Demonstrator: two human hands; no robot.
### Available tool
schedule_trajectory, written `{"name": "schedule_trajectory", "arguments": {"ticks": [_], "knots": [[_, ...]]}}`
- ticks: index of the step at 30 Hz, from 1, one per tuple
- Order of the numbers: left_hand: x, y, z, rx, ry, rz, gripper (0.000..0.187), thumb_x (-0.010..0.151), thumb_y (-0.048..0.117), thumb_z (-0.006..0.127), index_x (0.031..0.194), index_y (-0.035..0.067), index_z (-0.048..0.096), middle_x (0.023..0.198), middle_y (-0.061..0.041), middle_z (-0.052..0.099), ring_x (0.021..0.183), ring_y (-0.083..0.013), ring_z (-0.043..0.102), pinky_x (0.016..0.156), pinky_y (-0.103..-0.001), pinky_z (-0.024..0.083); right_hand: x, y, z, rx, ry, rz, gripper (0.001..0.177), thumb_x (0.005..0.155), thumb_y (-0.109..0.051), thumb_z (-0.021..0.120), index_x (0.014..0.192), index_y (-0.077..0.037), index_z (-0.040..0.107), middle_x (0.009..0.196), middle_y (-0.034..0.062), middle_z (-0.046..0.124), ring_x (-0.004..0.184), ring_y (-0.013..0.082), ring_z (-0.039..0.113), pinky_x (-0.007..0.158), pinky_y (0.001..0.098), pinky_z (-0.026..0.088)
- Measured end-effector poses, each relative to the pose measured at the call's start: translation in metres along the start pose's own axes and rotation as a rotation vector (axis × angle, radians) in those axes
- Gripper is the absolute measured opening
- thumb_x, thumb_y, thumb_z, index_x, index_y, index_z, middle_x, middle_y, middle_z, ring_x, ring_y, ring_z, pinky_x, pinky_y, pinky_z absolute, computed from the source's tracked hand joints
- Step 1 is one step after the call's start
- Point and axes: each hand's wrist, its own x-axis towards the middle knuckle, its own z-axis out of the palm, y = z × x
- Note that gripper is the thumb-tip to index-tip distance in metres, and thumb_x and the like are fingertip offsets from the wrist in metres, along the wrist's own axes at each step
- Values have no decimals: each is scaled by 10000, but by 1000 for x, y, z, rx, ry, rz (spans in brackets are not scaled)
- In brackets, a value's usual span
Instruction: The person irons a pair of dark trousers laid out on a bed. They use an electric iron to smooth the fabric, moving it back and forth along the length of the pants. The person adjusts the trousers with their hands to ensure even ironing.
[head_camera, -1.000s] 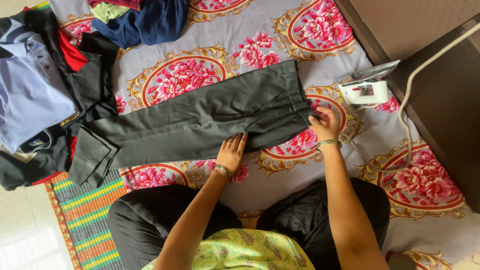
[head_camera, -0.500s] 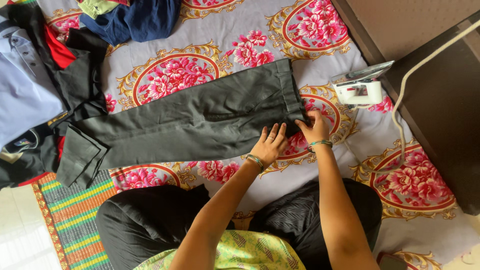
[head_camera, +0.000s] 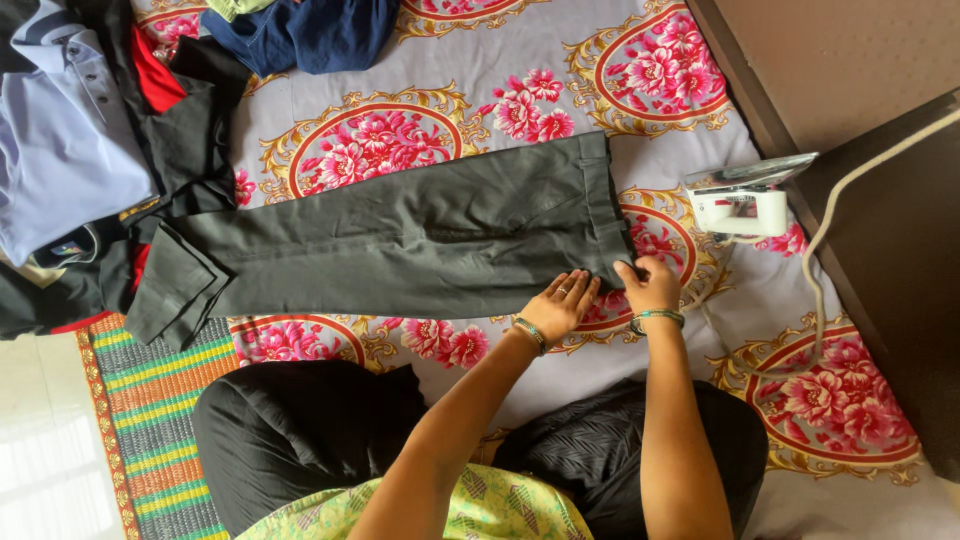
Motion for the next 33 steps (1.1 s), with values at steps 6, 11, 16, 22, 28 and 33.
{"name": "schedule_trajectory", "arguments": {"ticks": [6,11,16,22,28,33], "knots": [[-12,5,-18,-160,-14,73,653,921,202,577,1522,-10,431,1544,-218,496,1411,-317,497,1207,-441,361,-20,-7,-18,-146,46,45,404,890,-376,818,983,1,708,701,165,689,595,280,676,609,407,532],[19,-2,-24,-247,182,52,533,985,210,610,1468,41,462,1500,-159,527,1418,-283,512,1187,-484,379,-19,10,-4,-168,2,201,370,889,-341,800,1034,-27,670,703,181,682,576,289,703,658,408,543],[127,-80,-16,-226,220,-534,561,929,179,621,1466,78,494,1445,-141,555,1169,-371,536,949,-497,454,-19,32,6,-140,5,157,378,885,-341,794,950,-6,631,774,192,686,700,376,698,686,466,517],[206,-136,4,-140,-195,-553,462,992,363,623,1380,139,509,1421,-48,520,1450,-327,380,1179,-672,214,-13,33,9,-149,24,205,373,846,-350,797,928,-23,637,846,200,702,786,409,683,732,488,519],[213,-134,31,-175,-165,-700,439,935,374,627,1351,260,542,1425,-102,474,1421,-338,353,1162,-662,181,-17,4,6,-31,-29,400,302,900,-221,760,948,18,583,770,190,676,601,355,677,542,464,532],[195,-116,31,16,60,-552,603,1003,375,619,1516,106,452,1492,-151,442,1436,-351,368,1223,-616,196,-15,-7,-4,234,-73,542,248,894,-99,741,967,22,537,754,219,657,505,270,685,409,392,519]]}}
